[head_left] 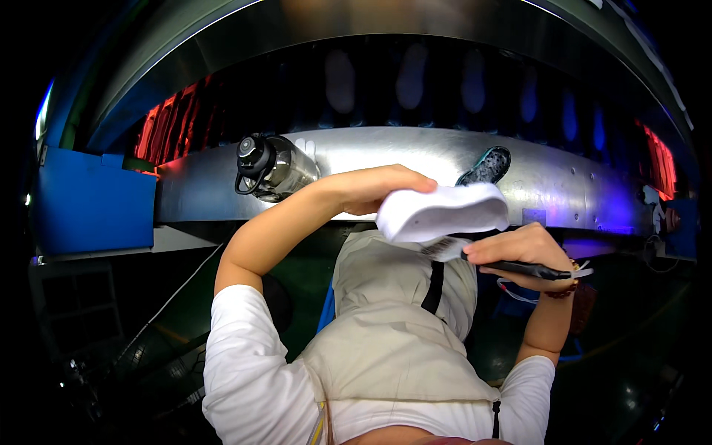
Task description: The person uses a brush to apply a liquid substance to the edges and bottom surface of a shoe sole. The person picks up a sole from a conveyor belt, paints the perimeter and parts of the base by hand, and then places the sole back onto the belt, repeating this with multiple soles.
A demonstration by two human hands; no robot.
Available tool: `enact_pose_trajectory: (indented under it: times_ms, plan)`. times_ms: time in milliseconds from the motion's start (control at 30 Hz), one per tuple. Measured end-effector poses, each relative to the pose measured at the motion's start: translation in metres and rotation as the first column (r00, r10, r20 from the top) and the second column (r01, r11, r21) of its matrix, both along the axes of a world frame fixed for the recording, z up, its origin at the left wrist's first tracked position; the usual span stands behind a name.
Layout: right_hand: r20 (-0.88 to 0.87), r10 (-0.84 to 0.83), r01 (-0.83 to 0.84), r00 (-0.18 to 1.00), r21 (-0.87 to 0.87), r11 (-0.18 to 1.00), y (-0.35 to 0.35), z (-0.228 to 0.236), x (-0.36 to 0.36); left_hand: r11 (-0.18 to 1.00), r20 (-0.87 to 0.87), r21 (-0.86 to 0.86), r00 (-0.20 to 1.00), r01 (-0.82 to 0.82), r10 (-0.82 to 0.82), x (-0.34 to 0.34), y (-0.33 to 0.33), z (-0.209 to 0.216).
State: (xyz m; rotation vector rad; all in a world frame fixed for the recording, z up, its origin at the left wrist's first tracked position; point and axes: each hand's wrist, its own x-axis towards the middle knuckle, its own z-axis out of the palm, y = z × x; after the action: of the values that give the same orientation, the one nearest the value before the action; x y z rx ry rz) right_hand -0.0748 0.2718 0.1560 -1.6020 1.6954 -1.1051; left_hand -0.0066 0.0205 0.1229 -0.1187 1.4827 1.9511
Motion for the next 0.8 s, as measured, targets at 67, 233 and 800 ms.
enact_pose_trajectory:
  times_ms: [67, 233, 800]
  plan:
    - [0.061, -0.075, 0.077, 0.995, -0.031, 0.997, 0.004, 0.001, -0.003, 0.992, 0.101, 0.066, 0.989, -0.111, 0.104, 0.002, -0.005, -0.002]
    - [0.075, -0.157, 0.159, 0.985, -0.020, 0.987, 0.004, -0.024, 0.004, 0.994, -0.027, -0.014, 0.993, -0.112, 0.111, 0.006, -0.015, -0.010]
    - [0.336, -0.602, 0.655, 0.725, -0.065, 0.753, -0.021, -0.051, 0.027, 0.542, 0.121, 0.742, 0.874, -0.394, 0.470, 0.000, 0.028, -0.083]
